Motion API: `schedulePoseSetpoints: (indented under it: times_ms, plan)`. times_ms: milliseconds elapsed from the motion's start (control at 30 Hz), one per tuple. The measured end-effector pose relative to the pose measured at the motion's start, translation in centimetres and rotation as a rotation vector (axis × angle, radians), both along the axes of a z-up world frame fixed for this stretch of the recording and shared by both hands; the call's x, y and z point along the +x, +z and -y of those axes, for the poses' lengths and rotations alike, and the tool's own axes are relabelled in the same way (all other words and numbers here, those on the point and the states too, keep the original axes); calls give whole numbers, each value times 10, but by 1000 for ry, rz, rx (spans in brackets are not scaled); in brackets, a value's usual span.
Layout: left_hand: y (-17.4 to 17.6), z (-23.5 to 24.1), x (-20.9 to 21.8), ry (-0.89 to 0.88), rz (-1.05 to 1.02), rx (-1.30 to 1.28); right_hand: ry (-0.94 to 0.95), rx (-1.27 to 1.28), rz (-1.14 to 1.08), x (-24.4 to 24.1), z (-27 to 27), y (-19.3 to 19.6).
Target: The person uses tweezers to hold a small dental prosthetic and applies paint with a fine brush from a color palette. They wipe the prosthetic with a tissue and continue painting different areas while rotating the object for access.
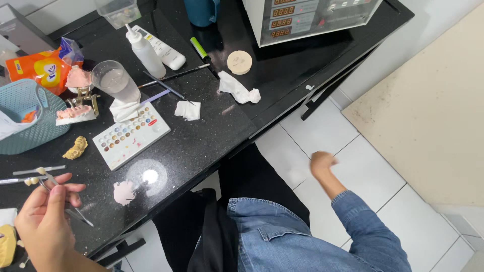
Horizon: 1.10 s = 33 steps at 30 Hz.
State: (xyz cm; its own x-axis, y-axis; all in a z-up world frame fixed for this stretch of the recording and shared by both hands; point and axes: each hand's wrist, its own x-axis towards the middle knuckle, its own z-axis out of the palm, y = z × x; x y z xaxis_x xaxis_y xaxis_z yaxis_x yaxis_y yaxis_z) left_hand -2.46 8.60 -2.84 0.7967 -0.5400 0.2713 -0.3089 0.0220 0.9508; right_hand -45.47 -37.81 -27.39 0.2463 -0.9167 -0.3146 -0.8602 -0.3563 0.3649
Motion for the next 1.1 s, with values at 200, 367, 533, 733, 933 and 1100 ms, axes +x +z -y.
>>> schedulePoseSetpoints:
  times_ms: [200, 367, 533, 733, 933, 1100]
  plan:
    - [-5, 2, 5, -17, -1, -19, 186, -26, 271, -9, -16, 2]
    - [-3, 24, -6, 19, -24, -9, 565, 1606, 1177, 3, -50, 72]
    - [12, 35, -13, -10, -23, 3, 237, 1231, 1277, 16, -46, 130]
    - [20, 37, -20, 26, 24, 53, 58, 976, 1155, 20, -54, 141]
    - [19, 38, -22, 22, 29, 50, 262, 947, 1126, 8, -51, 144]
    - [18, 40, -25, 30, 31, 55, 602, 765, 1190, 11, -63, 140]
